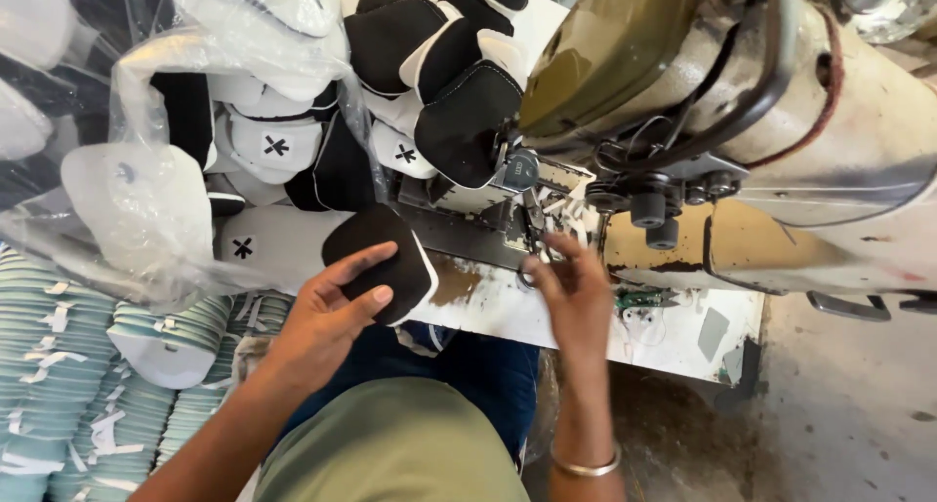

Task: The person uses a sewing machine to stitch the edges of black and white fabric pieces, likely face masks. They repeatedly pick up a piece, guide it under the needle, sew along the perimeter, and then place the finished item on a growing pile to the left.

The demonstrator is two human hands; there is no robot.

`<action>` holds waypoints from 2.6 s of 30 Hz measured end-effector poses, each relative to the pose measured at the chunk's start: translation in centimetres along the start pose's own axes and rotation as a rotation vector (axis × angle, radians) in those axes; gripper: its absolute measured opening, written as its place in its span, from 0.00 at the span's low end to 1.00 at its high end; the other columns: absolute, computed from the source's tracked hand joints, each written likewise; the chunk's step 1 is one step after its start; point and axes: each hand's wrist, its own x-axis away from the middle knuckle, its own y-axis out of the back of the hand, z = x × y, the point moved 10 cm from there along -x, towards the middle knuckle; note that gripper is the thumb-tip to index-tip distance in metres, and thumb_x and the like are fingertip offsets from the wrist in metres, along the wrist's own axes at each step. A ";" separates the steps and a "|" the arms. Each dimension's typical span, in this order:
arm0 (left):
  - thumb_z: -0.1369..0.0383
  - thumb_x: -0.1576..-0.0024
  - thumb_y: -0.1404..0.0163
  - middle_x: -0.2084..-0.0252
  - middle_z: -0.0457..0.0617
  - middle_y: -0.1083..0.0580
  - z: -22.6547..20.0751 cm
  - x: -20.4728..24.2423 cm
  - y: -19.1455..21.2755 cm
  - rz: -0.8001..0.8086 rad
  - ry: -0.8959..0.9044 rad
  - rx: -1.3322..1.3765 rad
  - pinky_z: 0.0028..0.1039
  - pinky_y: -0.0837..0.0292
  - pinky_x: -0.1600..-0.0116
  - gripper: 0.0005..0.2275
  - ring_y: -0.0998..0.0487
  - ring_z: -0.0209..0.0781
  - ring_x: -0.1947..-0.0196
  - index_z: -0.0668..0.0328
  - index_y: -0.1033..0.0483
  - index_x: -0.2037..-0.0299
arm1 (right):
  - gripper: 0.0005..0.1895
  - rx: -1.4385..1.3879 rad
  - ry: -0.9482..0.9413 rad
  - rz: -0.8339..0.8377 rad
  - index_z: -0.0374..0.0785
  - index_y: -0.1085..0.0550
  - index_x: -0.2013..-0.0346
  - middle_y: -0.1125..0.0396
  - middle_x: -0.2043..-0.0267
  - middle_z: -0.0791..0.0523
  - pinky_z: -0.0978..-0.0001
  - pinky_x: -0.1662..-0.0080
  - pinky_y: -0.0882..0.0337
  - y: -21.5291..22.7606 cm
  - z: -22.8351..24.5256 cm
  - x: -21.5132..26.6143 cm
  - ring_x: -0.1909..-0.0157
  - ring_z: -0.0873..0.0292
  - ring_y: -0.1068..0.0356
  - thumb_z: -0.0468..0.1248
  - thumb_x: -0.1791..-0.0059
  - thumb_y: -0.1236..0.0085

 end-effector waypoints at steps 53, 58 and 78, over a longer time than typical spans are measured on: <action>0.79 0.47 0.39 0.37 0.52 0.36 -6.4 -8.9 -10.8 0.159 -0.332 -0.718 0.29 0.26 0.38 0.31 0.29 0.41 0.38 0.54 0.33 0.32 | 0.13 -0.792 -0.060 0.082 0.40 0.33 0.60 0.35 0.68 0.64 0.83 0.59 0.34 -6.8 2.5 -5.5 0.65 0.73 0.36 0.25 0.51 0.37; 0.79 0.46 0.40 0.38 0.49 0.33 -6.8 -9.9 -10.9 0.221 -0.216 -0.748 0.28 0.25 0.39 0.30 0.27 0.38 0.40 0.52 0.31 0.32 | 0.15 -0.789 -0.012 0.145 0.40 0.35 0.61 0.38 0.68 0.65 0.84 0.62 0.38 -6.9 1.1 -4.2 0.66 0.74 0.40 0.24 0.50 0.36; 0.77 0.49 0.39 0.48 0.44 0.21 -10.3 -14.9 -11.7 0.466 -0.027 -0.727 0.21 0.27 0.45 0.31 0.26 0.26 0.53 0.57 0.30 0.31 | 0.18 -0.928 -0.130 0.049 0.41 0.40 0.70 0.29 0.71 0.54 0.69 0.66 0.24 -8.7 2.3 -5.2 0.71 0.61 0.26 0.26 0.49 0.37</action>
